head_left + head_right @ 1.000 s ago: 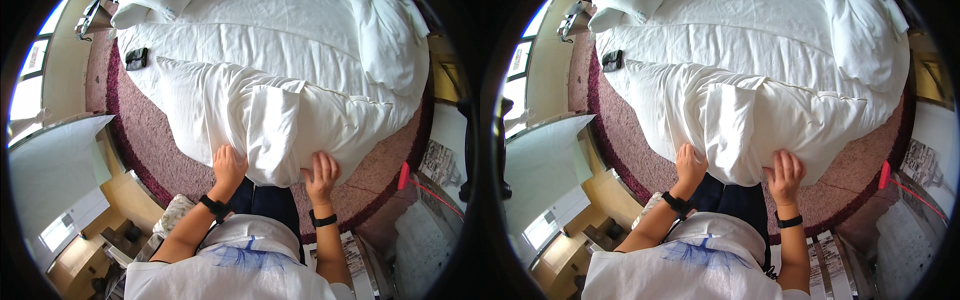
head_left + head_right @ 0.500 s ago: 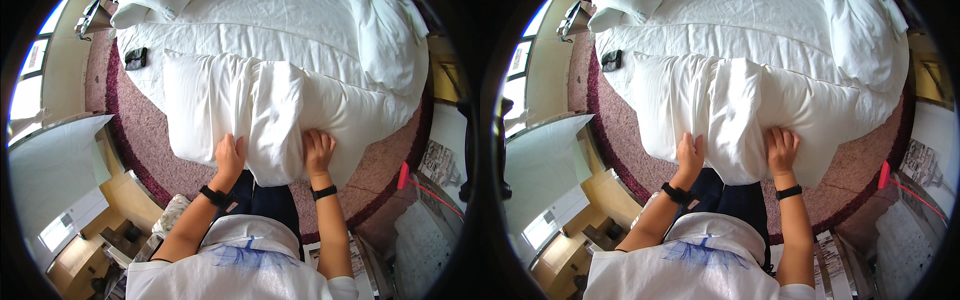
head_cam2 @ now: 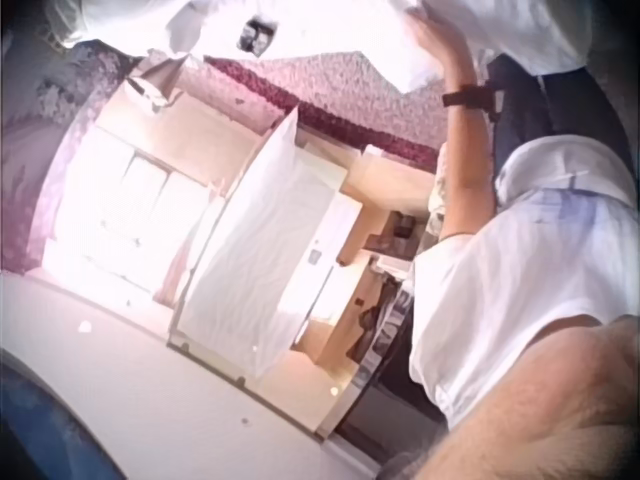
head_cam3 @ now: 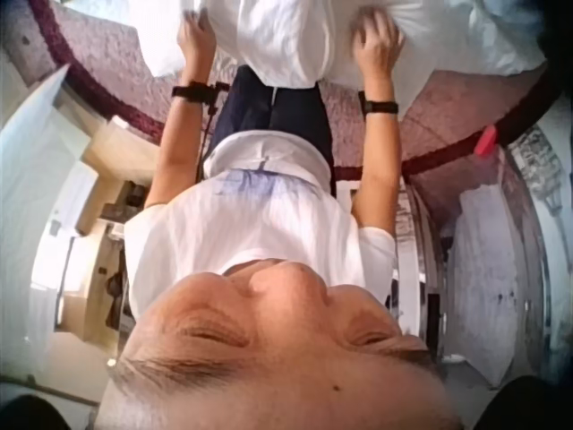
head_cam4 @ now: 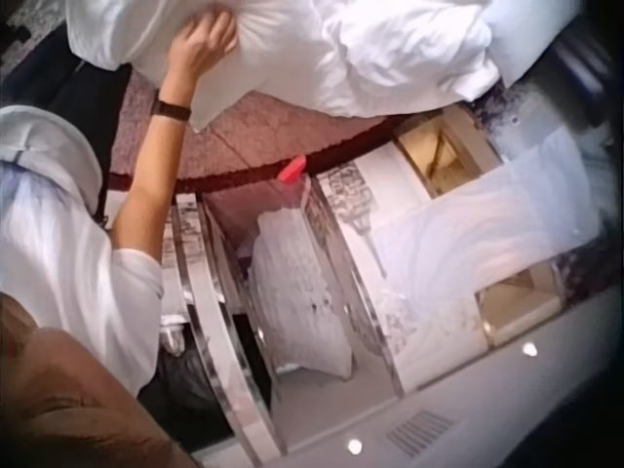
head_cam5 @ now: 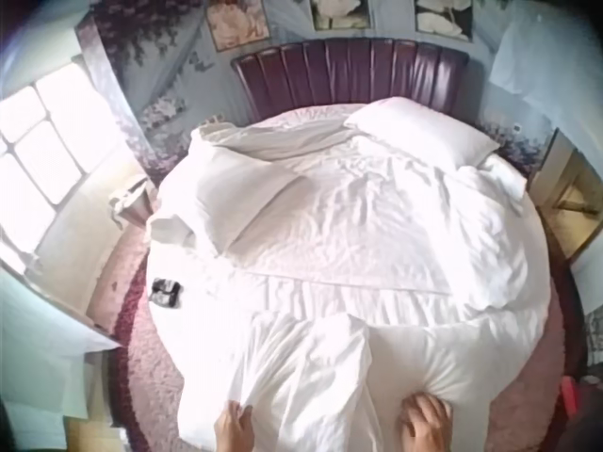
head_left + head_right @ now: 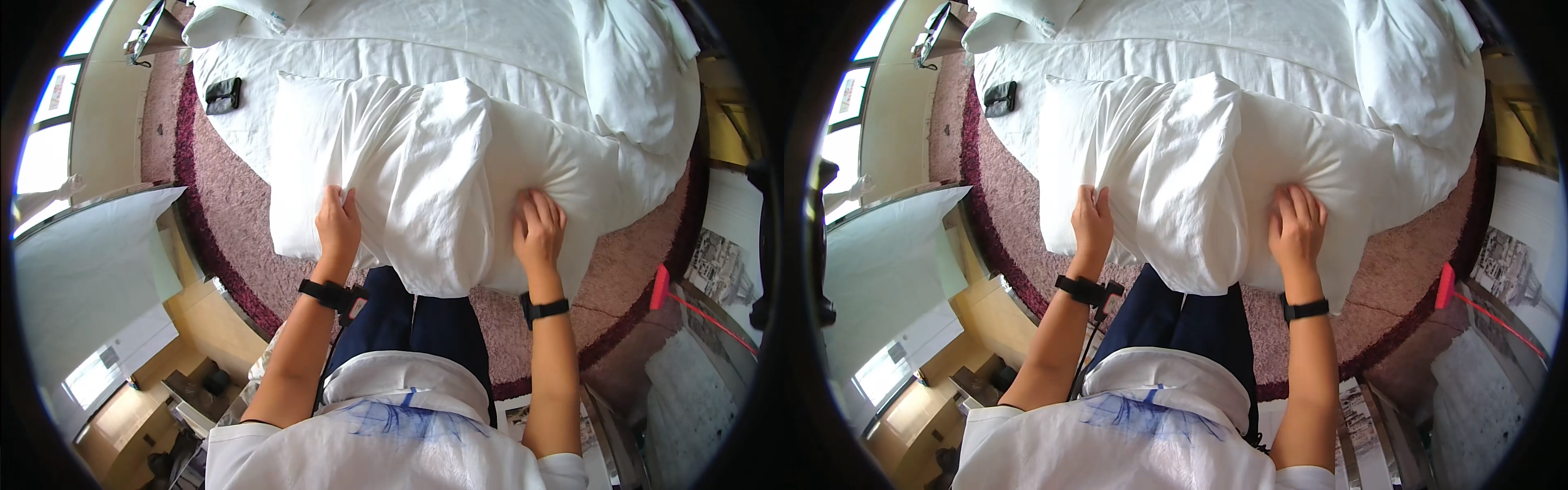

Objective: The person smooths a large wallpaper featuring the Eiffel Tower using a squeegee tool, then places the tool on a round bed and arranges the pillows and duvet.

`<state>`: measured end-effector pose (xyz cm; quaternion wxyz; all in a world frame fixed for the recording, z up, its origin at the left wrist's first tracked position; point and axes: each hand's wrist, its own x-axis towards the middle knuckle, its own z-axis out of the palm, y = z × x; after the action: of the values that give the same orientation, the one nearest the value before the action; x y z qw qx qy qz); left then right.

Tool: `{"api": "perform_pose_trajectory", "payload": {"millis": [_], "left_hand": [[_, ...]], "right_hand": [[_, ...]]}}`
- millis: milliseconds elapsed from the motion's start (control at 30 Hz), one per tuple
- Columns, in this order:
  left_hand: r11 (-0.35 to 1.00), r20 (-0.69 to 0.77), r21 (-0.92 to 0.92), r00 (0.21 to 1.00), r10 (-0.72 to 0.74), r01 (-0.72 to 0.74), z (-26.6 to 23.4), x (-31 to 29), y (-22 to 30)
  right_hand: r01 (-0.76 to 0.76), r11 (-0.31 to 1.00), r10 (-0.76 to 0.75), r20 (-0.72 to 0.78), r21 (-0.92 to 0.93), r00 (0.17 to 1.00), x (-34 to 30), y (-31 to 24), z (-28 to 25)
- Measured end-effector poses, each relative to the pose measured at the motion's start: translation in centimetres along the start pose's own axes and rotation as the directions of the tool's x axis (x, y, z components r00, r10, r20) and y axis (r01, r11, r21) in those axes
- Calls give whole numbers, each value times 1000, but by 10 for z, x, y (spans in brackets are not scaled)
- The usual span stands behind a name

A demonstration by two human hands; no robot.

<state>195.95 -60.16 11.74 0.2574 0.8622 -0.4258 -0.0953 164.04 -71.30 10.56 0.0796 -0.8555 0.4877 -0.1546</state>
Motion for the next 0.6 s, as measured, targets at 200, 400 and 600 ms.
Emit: {"api": "perform_pose_trajectory", "payload": {"millis": [200, 400, 600], "left_hand": [[1000, 40, 15, 999, -8, 7, 1, -18, -15], [999, 42, -45, 999, -17, 19, -4, -34, -11], [999, 213, 32, 977, -10, 3, -3, -98, 0]], "right_hand": [[89, 989, -115, 247, 115, 962, -66, -30, -35], [108, 970, -75, 156, -216, 985, -113, -47, 11], [161, 973, -172, -51, -168, 984, -89, -40, 24]]}}
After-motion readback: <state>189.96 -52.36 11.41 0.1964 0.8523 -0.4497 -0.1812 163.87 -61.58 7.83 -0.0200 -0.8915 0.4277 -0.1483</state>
